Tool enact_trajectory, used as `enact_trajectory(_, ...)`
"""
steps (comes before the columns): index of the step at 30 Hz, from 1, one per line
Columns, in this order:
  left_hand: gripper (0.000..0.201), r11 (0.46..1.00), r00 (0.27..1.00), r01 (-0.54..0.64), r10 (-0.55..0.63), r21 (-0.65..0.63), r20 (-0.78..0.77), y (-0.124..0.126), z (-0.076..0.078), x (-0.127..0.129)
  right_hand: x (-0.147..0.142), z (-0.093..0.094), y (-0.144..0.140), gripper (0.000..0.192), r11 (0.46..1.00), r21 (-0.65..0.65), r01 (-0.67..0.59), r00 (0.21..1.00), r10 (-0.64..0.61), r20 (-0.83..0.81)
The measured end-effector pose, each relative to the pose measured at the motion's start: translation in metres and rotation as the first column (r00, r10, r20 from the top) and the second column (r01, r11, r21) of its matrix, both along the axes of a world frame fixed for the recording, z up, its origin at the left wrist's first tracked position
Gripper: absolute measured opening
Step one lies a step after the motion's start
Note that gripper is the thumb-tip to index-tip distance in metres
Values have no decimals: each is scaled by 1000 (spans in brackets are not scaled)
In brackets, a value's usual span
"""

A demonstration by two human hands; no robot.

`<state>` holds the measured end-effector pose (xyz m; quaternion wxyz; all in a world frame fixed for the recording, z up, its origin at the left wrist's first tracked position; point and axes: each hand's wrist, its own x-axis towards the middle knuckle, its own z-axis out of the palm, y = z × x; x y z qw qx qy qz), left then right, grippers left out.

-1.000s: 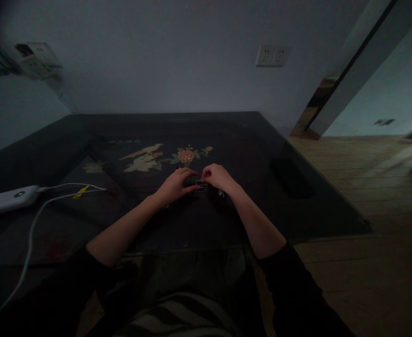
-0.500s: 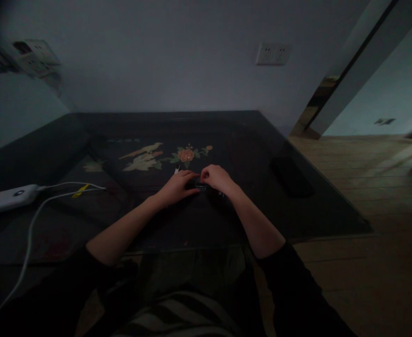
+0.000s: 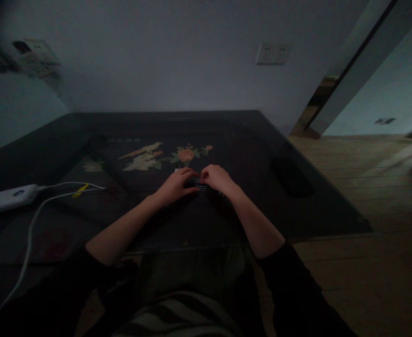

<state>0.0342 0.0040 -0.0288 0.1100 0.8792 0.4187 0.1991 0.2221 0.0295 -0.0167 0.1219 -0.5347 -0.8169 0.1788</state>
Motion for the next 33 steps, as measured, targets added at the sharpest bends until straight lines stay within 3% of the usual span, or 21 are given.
enact_trajectory(16,28,999,998,40,-40,-1,-37,1,-2,-2,4,6,-2,13,999,-33,-26,999,27,31)
enact_trajectory(33,25,993,990,81,-70,81,-126,-1,-1,-2,5,9,-1,12,999,-32,-21,1000,21,10)
